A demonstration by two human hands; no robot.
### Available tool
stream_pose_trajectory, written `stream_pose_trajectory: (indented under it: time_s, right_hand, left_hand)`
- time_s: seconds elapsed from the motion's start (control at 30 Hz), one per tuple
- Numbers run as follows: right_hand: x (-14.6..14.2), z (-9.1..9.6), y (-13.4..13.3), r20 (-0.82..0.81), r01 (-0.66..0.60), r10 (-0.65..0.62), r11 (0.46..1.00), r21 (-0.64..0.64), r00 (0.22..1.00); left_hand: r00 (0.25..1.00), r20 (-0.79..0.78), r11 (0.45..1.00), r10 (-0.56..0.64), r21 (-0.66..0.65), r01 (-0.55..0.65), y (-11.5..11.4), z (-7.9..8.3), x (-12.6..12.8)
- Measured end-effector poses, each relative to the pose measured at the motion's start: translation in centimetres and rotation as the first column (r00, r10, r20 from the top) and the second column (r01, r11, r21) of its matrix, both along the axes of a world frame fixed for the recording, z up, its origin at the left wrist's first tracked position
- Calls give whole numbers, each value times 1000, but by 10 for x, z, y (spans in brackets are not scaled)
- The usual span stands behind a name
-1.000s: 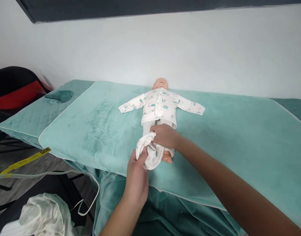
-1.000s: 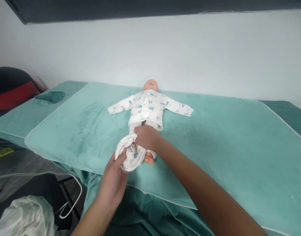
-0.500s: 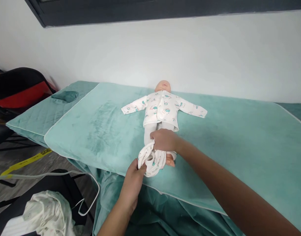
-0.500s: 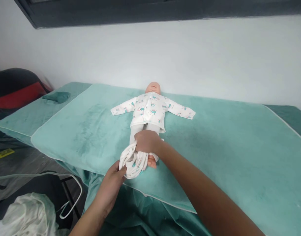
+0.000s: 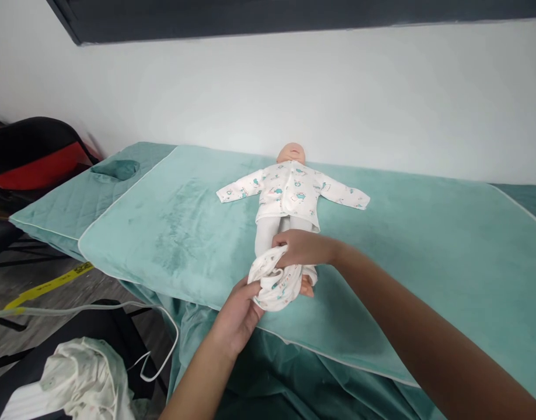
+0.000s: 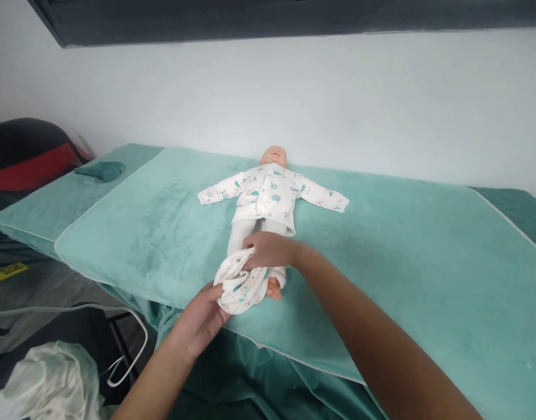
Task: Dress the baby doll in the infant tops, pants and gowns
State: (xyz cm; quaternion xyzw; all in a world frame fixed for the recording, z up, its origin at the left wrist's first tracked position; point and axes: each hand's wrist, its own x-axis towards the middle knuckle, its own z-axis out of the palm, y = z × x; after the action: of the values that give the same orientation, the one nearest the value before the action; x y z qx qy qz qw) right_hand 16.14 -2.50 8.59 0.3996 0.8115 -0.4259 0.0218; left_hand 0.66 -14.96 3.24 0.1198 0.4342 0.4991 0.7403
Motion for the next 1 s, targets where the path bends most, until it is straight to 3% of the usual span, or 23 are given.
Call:
stream_pose_trajectory:
  time_s: [0.1, 0.23, 0.37, 0.5, 0.63, 0.73, 0.87, 1.0]
  right_hand:
    - [4, 7, 0, -12, -91, 90, 994, -60, 996]
    - [1, 20, -6, 118, -176, 180, 983, -45, 977]
    - [-5, 32, -11, 150, -215, 232, 969, -122, 961]
    - [-8, 29, -14, 152, -236, 243, 970, -63, 958]
    - [-8, 16, -16, 128, -179, 174, 984, 25, 976]
    - [-6, 5, -16, 62, -68, 63, 994, 87, 996]
    - [-4, -5, -17, -1, 33, -33, 992, 125, 999]
    - [-5, -9, -23, -22, 104, -102, 980, 171, 995]
  left_hand:
    - [997, 59, 999, 39, 32, -41, -3, -9, 0]
    - [988, 128, 995, 81, 51, -89, -7, -19, 1]
    - [987, 143, 994, 80, 59, -89, -8, -20, 0]
    - [992, 90, 991, 86, 98, -95, -8, -17, -3]
    - [994, -58, 978, 89, 193, -76, -6, -21, -10]
    - [962, -269, 964, 52, 265, 21, -2, -24, -21]
    - [808, -589, 919, 11, 324, 224, 12, -24, -37]
    - [668, -729, 879, 149, 407, 248, 33, -30, -47]
